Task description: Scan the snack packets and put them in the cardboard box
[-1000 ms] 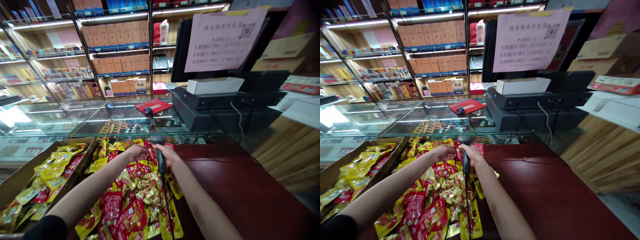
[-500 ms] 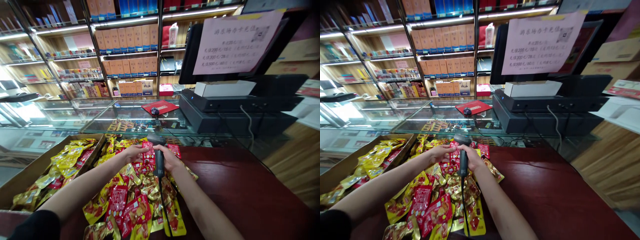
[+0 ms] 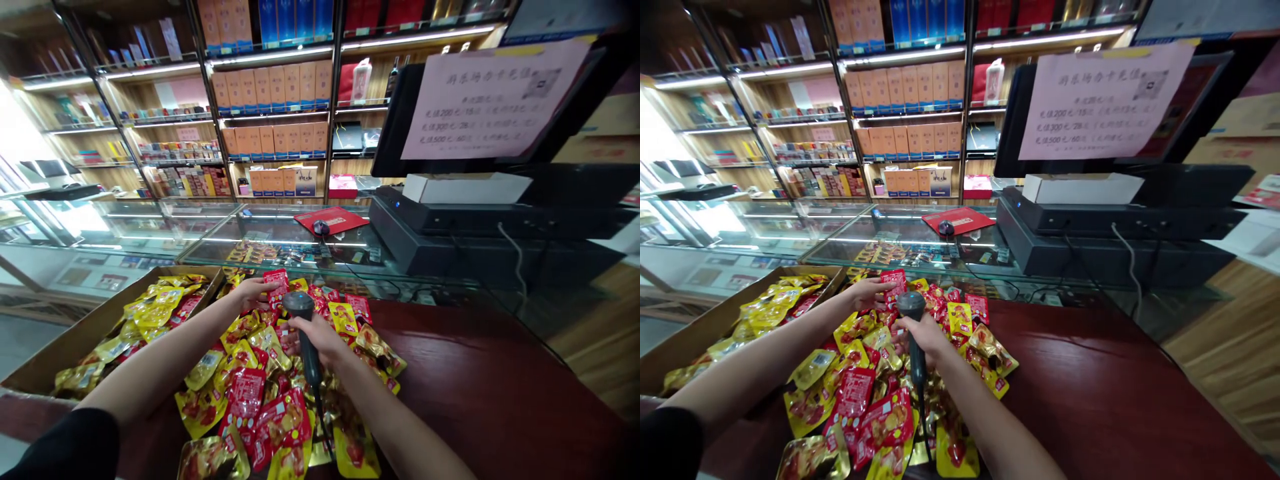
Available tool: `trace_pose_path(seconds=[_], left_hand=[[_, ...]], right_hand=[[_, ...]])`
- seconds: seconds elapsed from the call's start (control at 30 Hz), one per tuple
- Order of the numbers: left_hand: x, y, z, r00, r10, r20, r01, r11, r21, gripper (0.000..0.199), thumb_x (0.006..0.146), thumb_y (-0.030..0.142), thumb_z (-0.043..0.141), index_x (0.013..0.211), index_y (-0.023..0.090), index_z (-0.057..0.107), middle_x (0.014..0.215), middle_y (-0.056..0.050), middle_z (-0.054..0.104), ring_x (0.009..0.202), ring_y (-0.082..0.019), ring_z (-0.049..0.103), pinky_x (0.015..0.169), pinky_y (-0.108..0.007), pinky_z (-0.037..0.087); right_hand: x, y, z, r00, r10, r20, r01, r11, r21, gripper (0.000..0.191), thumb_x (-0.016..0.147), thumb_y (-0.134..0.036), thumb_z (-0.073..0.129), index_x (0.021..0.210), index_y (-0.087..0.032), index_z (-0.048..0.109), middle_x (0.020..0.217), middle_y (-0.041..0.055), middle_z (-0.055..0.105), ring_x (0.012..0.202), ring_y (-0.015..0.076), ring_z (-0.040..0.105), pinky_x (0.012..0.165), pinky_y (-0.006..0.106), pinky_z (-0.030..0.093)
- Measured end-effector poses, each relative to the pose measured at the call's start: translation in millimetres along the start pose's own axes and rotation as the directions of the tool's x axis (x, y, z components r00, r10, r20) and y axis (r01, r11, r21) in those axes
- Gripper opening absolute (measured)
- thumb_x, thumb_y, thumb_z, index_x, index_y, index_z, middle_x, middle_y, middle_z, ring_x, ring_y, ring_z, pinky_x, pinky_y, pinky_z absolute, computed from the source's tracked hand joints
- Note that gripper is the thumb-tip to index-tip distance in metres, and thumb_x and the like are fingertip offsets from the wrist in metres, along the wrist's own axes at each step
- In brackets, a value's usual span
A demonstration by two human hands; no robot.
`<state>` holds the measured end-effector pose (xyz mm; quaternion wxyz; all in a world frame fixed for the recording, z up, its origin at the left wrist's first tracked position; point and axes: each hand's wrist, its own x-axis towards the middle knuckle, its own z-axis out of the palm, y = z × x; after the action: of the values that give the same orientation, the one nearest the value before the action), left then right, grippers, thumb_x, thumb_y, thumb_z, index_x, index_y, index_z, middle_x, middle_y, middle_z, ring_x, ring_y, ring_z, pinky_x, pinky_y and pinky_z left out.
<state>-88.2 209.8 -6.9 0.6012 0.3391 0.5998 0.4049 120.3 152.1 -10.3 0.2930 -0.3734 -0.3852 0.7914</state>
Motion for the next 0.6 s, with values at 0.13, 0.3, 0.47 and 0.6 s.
trace_pose_path(seconds=[0.13,0.3,0.47,0.6], left_hand=[[-3,-4,0.3,0.999,-0.044,-0.027,0.044,0.999,-0.007,0.056,0.049,0.036,0.088,0.093,0.017,0.059,0.08,-0.005,0.069,0.058,-0.016,0.064,0.057,-0.032,0.055],[-7,-3,7.6,0.998,-0.056,-0.04,0.056,0.998,-0.004,0.055,0.045,0.036,0.089,0.087,0.017,0.059,0.078,-0.003,0.07,0.053,-0.013,0.062,0.053,-0.027,0.053],[-8,0,13.2,0.997,-0.071,-0.025,0.07,0.997,-0.008,0.056,0.044,0.034,0.09,0.089,0.016,0.061,0.078,-0.004,0.07,0.055,-0.013,0.063,0.051,-0.024,0.051],[-7,0,13.3,0.997,-0.07,-0.028,0.07,0.998,-0.011,0.054,0.046,0.033,0.089,0.09,0.017,0.062,0.08,-0.004,0.071,0.053,-0.013,0.062,0.05,-0.025,0.052]], right_hand=[[-2,12,10,0.999,0.032,0.029,-0.029,0.992,-0.12,0.014,0.069,-0.026,0.063,0.071,-0.015,0.054,0.059,-0.0009,0.056,0.045,0.0118,0.053,0.038,0.023,0.04],[-9,13,19,0.999,0.049,-0.011,-0.051,0.981,-0.189,0.016,0.075,-0.025,0.06,0.066,-0.019,0.048,0.048,-0.0059,0.047,0.038,0.0083,0.044,0.037,0.021,0.036],[-12,11,22,0.998,0.059,-0.035,-0.065,0.978,-0.198,0.015,0.077,-0.024,0.057,0.07,-0.019,0.046,0.046,-0.0075,0.045,0.035,0.0079,0.041,0.037,0.021,0.036],[-10,13,19,0.998,0.058,-0.035,-0.063,0.98,-0.19,0.014,0.077,-0.025,0.058,0.071,-0.019,0.046,0.047,-0.0077,0.045,0.035,0.0078,0.041,0.037,0.021,0.036]])
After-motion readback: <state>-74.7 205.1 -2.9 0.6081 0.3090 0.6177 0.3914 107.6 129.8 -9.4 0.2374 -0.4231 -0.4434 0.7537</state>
